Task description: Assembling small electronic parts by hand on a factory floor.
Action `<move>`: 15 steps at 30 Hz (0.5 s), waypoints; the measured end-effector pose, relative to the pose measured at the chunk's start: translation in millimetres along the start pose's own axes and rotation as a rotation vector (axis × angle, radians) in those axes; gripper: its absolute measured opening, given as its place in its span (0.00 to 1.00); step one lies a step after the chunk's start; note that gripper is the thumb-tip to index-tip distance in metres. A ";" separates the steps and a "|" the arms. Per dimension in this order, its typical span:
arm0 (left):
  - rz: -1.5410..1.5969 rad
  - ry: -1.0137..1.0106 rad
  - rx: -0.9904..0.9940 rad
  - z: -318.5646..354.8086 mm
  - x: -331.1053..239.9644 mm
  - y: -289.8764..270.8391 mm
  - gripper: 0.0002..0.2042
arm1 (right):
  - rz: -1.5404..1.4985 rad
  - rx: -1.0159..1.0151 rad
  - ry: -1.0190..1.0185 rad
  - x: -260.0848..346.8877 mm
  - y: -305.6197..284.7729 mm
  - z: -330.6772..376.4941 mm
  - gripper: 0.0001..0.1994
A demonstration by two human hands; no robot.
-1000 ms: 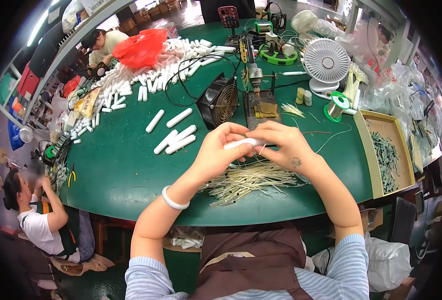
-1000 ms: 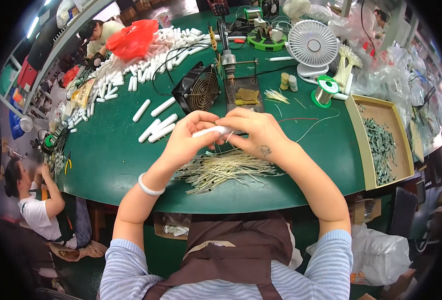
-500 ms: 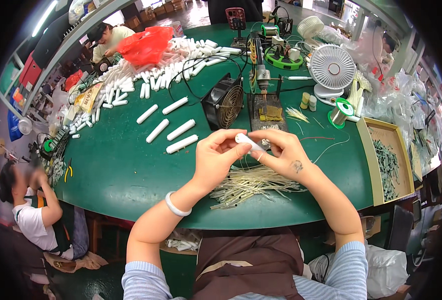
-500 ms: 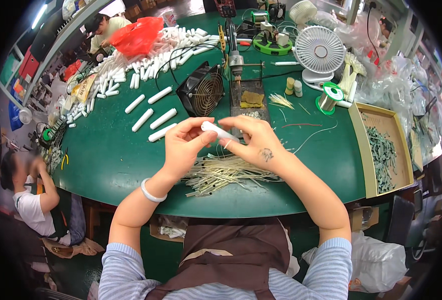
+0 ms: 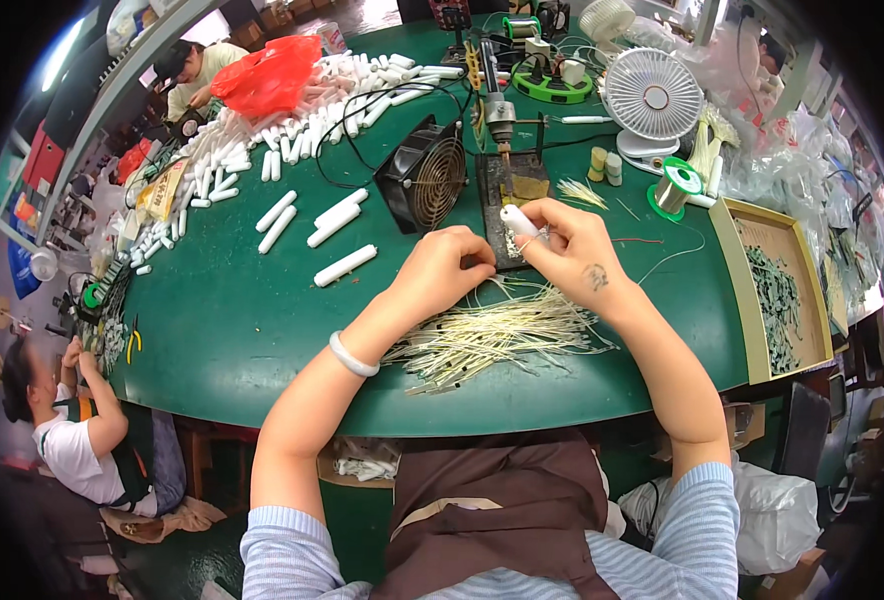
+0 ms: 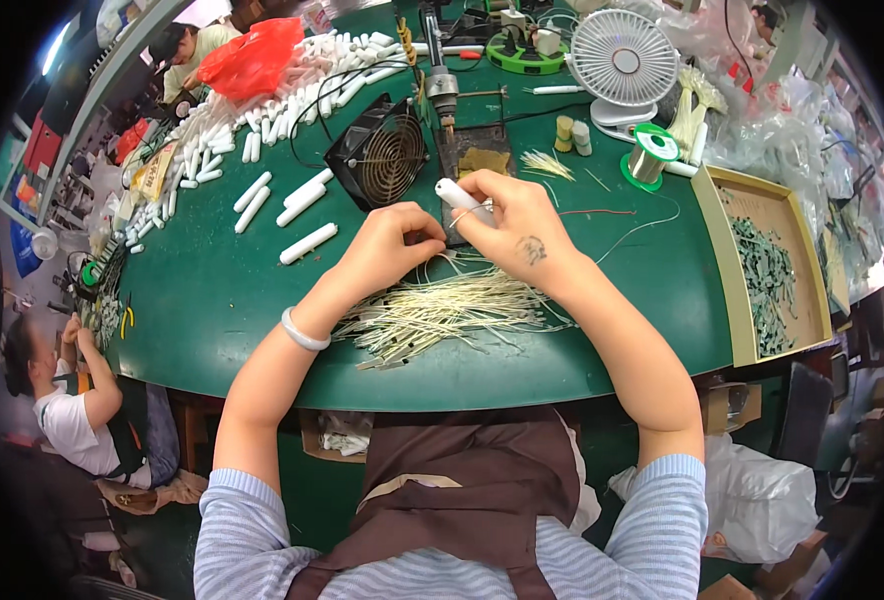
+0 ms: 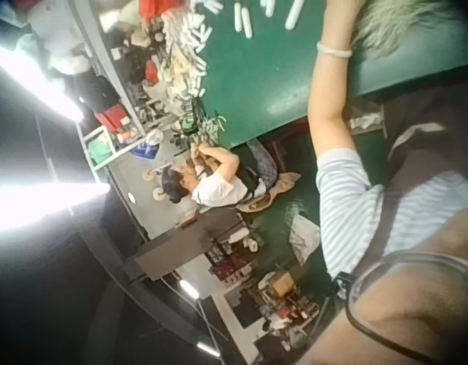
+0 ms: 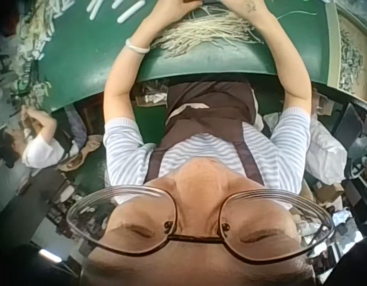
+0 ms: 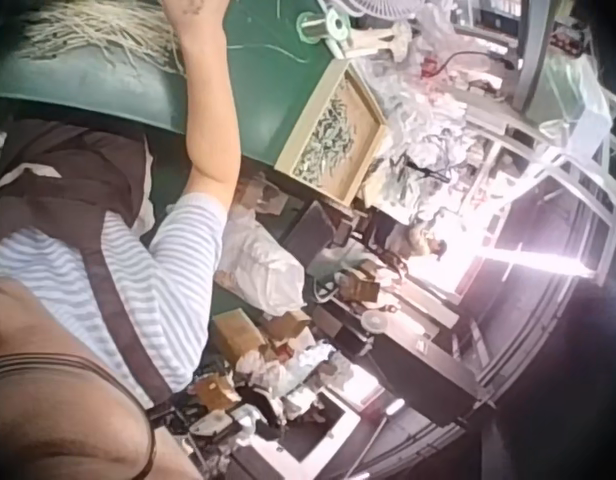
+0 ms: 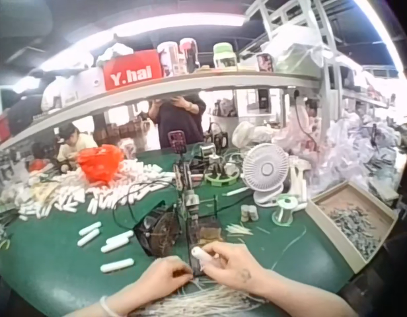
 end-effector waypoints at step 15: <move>-0.149 0.164 0.083 7.1 -14.2 13.5 0.05 | 0.041 0.040 -0.017 -8.6 -3.7 -3.6 0.12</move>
Point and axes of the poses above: each hand's wrist, its own z-axis away from the middle knuckle, its own y-axis out of the palm, x = y × z, the point moved 5 cm from there along -z, towards the middle knuckle, and after that the axes turned 11 degrees about -x, right-handed, at the moved point
